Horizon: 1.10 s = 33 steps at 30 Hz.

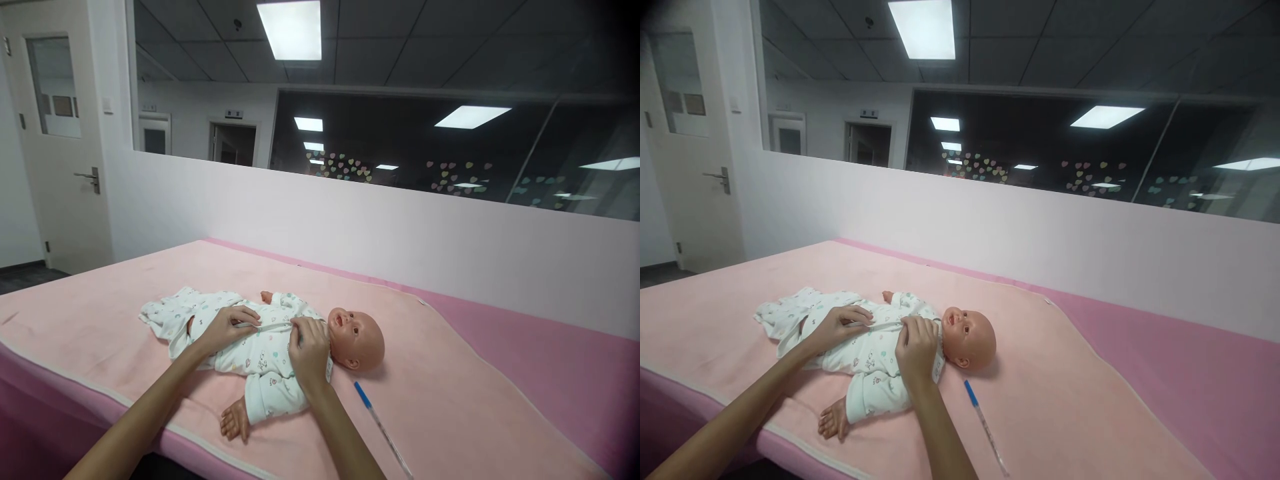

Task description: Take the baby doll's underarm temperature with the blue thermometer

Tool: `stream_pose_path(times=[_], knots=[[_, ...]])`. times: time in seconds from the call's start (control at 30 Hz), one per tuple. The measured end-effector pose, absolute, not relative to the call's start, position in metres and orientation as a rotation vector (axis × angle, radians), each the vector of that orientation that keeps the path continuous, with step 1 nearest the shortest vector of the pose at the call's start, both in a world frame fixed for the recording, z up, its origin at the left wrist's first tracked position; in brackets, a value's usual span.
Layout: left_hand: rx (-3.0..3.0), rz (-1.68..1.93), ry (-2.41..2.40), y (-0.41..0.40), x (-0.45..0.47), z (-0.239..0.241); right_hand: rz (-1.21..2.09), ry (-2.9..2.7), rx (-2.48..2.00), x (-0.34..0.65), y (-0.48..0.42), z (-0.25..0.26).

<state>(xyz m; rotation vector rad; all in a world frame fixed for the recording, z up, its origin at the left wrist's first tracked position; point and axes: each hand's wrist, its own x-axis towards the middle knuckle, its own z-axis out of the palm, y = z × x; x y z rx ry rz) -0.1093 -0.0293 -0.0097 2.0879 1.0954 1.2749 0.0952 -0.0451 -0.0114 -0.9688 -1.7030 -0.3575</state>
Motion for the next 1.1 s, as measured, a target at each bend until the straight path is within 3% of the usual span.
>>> stream_pose_path(times=[0.17,0.43,0.87,1.0,1.1], knots=[[2.118,1.390,1.135,-0.029,-0.107,-0.011,-0.360,-1.706,-0.960,0.095,-0.045,-0.011],[2.216,1.128,1.211,-0.029,-0.106,-0.006,-0.360,-1.708,-1.019,0.096,-0.045,-0.011],[2.402,1.195,1.509,-0.037,-0.095,-0.004,-0.261,-1.654,-1.061,0.099,-0.047,-0.011],[2.248,1.078,1.279,-0.036,-0.101,0.014,-0.207,-1.617,-1.050,0.100,-0.046,-0.013],[1.989,1.258,1.014,-0.032,-0.099,0.038,-0.164,-1.576,-1.039,0.099,-0.044,-0.017]])
